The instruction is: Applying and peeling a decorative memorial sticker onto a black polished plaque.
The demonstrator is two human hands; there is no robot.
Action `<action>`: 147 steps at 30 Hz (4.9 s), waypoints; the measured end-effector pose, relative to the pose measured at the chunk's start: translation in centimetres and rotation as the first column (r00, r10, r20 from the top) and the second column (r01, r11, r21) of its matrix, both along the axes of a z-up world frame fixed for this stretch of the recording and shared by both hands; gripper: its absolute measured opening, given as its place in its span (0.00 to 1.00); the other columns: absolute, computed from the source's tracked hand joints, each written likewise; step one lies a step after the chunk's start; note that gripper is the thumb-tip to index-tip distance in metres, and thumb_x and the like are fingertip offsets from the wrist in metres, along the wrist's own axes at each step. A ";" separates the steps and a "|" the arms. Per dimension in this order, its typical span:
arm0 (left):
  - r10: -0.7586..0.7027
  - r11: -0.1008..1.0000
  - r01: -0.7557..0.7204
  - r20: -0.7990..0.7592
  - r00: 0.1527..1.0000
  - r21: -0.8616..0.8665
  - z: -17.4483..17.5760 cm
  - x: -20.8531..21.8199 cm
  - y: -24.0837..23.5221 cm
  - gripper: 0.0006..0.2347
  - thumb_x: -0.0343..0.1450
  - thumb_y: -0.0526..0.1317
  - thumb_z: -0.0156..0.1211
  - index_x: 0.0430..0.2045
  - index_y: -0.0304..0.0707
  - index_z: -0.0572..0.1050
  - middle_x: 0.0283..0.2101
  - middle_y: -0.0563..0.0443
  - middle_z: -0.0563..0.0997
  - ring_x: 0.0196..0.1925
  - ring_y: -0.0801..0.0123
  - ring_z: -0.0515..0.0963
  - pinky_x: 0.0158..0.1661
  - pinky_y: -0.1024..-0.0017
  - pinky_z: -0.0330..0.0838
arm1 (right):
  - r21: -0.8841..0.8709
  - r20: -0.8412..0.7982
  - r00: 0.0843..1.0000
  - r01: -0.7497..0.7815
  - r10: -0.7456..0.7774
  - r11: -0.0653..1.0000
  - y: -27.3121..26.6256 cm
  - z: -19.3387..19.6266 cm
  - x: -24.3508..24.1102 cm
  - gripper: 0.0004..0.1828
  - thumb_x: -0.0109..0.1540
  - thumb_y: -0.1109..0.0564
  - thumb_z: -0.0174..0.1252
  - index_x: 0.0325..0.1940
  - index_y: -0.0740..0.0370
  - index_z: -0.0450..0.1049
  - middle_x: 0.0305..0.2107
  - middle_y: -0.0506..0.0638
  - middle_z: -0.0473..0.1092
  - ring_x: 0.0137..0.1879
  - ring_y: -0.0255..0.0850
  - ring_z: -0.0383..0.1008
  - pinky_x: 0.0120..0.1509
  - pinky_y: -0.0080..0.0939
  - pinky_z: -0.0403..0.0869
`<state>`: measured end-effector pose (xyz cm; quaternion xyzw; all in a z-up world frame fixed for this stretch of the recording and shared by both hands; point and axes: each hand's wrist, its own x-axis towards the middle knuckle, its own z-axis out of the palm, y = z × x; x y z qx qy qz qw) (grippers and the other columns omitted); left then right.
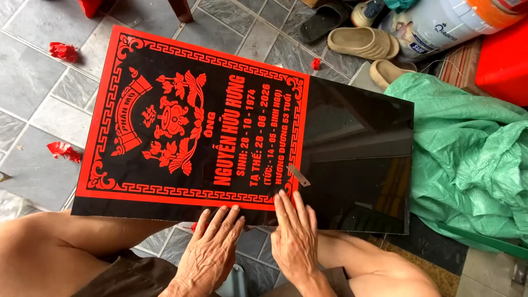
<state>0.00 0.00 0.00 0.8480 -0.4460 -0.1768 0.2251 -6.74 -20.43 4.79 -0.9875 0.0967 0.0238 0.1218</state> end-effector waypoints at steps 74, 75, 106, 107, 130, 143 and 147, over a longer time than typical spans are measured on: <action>0.128 0.991 -0.127 0.017 0.992 -0.032 0.6 5.5 1.1 0.10 0.68 0.41 0.56 0.36 0.35 0.68 0.73 0.40 0.58 0.75 0.44 0.52 0.69 0.44 0.42 | 0.066 0.082 0.954 -0.295 0.290 0.953 2.6 -2.1 10.4 0.34 0.63 0.64 0.51 0.74 0.62 0.55 0.64 0.49 0.69 0.78 0.53 0.54 0.78 0.69 0.47; 0.117 0.993 -0.116 0.048 0.992 -0.032 0.6 5.5 1.1 0.10 0.68 0.41 0.57 0.37 0.36 0.68 0.73 0.40 0.58 0.75 0.44 0.53 0.69 0.44 0.43 | 0.049 0.066 0.963 -0.264 0.261 0.963 2.5 -2.0 10.2 0.33 0.62 0.64 0.50 0.74 0.62 0.57 0.65 0.49 0.69 0.78 0.53 0.55 0.78 0.68 0.47; 0.161 0.961 -0.179 -0.098 0.982 -0.212 0.4 5.7 1.7 0.18 0.63 0.41 0.66 0.42 0.31 0.71 0.68 0.38 0.64 0.73 0.43 0.55 0.69 0.43 0.44 | 0.062 0.083 0.887 -0.460 0.455 0.886 2.2 -1.3 10.6 0.39 0.57 0.67 0.54 0.73 0.69 0.56 0.62 0.52 0.70 0.78 0.53 0.55 0.77 0.70 0.50; 0.177 0.964 -0.179 -0.030 0.984 -0.197 0.1 5.4 1.7 0.14 0.65 0.39 0.63 0.42 0.33 0.71 0.68 0.39 0.64 0.74 0.44 0.56 0.70 0.44 0.45 | 0.022 0.089 0.865 -0.498 0.494 0.867 1.8 -1.1 10.4 0.40 0.56 0.67 0.54 0.74 0.67 0.56 0.63 0.51 0.70 0.77 0.52 0.55 0.77 0.70 0.50; 0.204 0.933 -0.199 -0.015 0.979 -0.301 -0.6 5.0 2.4 0.20 0.65 0.43 0.68 0.46 0.31 0.72 0.66 0.37 0.67 0.73 0.45 0.58 0.70 0.46 0.47 | 0.042 0.146 0.873 -0.475 0.465 0.879 2.0 -1.0 9.4 0.34 0.58 0.67 0.53 0.70 0.70 0.60 0.59 0.48 0.74 0.76 0.53 0.58 0.77 0.68 0.51; 0.200 0.932 -0.198 -0.024 0.979 -0.303 -0.3 5.2 2.3 0.21 0.64 0.43 0.69 0.46 0.30 0.72 0.64 0.36 0.68 0.73 0.45 0.60 0.69 0.44 0.48 | 0.063 0.100 0.884 -0.464 0.457 0.884 1.8 -0.3 8.5 0.34 0.55 0.68 0.51 0.68 0.64 0.65 0.61 0.51 0.72 0.74 0.51 0.60 0.77 0.66 0.51; 0.210 0.935 -0.201 0.001 0.978 -0.292 -0.5 4.8 2.4 0.20 0.64 0.44 0.70 0.45 0.33 0.72 0.65 0.38 0.69 0.74 0.46 0.60 0.71 0.43 0.47 | 0.103 0.105 0.902 -0.429 0.419 0.897 1.3 -0.8 8.4 0.30 0.59 0.68 0.49 0.68 0.64 0.63 0.61 0.45 0.72 0.76 0.51 0.61 0.79 0.65 0.53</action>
